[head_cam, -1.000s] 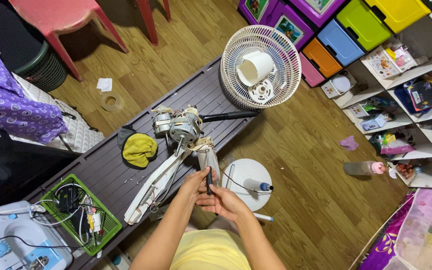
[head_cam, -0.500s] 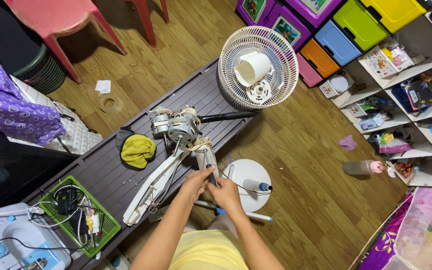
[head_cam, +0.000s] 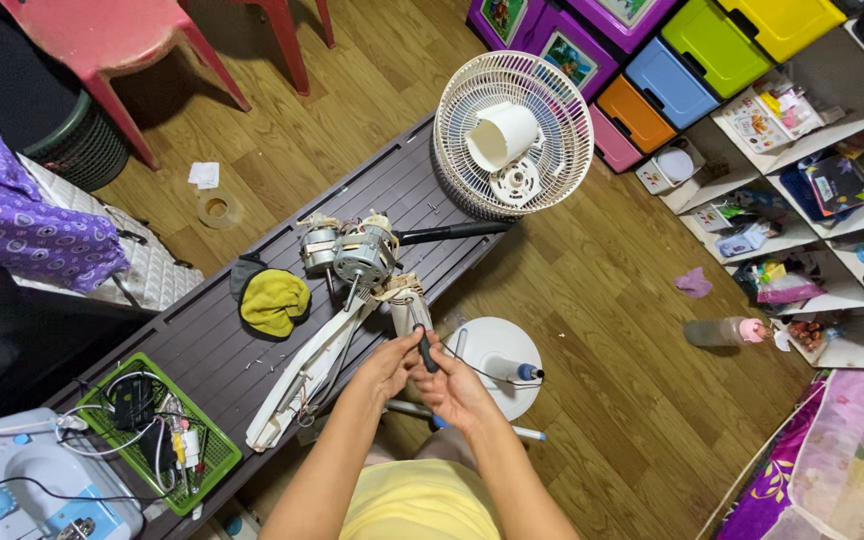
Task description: The person repairs an electric fan at a table. They hold the white fan housing, use a screwdriver to remove and reattach screws, separate the housing halves, handle the fan motor and base, and work on the reassembled unit with the screwdriver.
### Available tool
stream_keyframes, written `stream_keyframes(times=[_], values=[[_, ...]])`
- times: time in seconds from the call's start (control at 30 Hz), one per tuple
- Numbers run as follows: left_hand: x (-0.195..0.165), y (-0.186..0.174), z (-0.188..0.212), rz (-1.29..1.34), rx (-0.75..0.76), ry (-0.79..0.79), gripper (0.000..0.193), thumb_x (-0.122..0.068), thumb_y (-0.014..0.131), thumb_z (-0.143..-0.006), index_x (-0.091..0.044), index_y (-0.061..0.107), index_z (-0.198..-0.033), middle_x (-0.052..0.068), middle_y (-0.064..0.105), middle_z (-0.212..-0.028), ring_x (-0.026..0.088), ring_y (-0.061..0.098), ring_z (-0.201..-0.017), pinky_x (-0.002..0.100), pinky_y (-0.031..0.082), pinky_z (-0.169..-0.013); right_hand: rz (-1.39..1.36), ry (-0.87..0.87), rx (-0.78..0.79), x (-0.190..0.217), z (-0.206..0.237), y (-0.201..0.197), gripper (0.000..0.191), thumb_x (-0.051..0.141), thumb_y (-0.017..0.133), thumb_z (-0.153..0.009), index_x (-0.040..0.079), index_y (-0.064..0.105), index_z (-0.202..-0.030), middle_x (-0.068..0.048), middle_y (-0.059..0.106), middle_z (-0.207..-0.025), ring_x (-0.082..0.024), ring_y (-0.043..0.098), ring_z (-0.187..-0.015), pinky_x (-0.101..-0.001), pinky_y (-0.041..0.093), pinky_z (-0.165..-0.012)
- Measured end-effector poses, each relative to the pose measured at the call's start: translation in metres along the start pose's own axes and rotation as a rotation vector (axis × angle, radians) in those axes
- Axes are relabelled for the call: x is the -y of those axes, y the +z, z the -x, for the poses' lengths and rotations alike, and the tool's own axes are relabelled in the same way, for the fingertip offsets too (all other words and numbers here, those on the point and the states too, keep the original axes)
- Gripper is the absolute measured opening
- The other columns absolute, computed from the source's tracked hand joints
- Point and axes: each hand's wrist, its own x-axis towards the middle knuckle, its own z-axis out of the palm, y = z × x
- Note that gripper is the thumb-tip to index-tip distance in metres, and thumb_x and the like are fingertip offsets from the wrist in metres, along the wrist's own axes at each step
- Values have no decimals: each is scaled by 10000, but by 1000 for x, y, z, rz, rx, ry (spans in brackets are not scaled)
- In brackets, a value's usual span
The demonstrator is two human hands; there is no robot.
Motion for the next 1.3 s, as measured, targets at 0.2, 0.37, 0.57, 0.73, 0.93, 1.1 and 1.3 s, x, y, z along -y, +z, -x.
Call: stream_keyframes(times=[0.2, 0.37, 0.57, 0.73, 0.93, 1.1, 1.3], values=[[-5, 10, 15, -117, -77, 21, 282, -330, 782, -876, -75, 715, -979, 4, 714, -884, 94, 680, -774, 259, 560, -737, 668, -367, -335, -8, -21, -16, 322, 300, 571, -1057, 15, 676, -949, -59, 627, -675, -137, 550, -526, -266, 426, -432], [-2, 13, 5, -206, -132, 88, 293, -340, 831, -844, -87, 715, -935, 4, 720, -878, 92, 660, -776, 257, 527, -727, 1762, -816, -718, -26, -10, 9, 203, 249, 597, -998, 46, 607, -1005, -160, 682, -716, -346, 680, -652, -471, 529, -592], [3, 0, -7, -145, -16, 66, 286, -321, 807, -942, -54, 713, -986, 24, 692, -880, 106, 589, -712, 256, 504, -656, 1450, -624, -568, -19, 11, 24, 429, 283, 569, -956, 75, 554, -1331, -120, 643, -625, -279, 603, -514, -394, 461, -463], [0, 7, -4, -34, 118, 23, 265, -269, 669, -964, -20, 704, -1049, 40, 727, -897, 106, 628, -687, 275, 500, -605, 51, -65, -147, -5, 9, 4, 496, 488, 419, -1040, 36, 605, -1125, -83, 655, -647, -106, 534, -482, -222, 351, -411], [-17, 13, 11, -51, 54, 17, 256, -229, 639, -975, 6, 682, -1067, 56, 721, -917, 112, 685, -750, 266, 566, -731, 276, -326, -227, -18, -25, -7, 387, 390, 481, -1106, 53, 604, -962, -4, 549, -580, -89, 416, -418, -247, 302, -361], [-10, 6, 6, -337, -171, 73, 332, -350, 780, -878, -39, 692, -957, -28, 642, -779, 59, 612, -678, 243, 543, -691, 1453, -706, -692, -28, -11, 18, 286, 278, 554, -1029, 26, 633, -919, -178, 652, -663, -367, 657, -627, -479, 508, -593], [-2, 4, -6, -271, -110, 148, 337, -332, 863, -839, -42, 691, -848, 34, 689, -809, 119, 646, -701, 254, 536, -690, 1753, -1118, -728, -22, 20, 49, 274, 220, 582, -973, -43, 616, -1039, -212, 678, -770, -393, 684, -701, -487, 537, -602]])
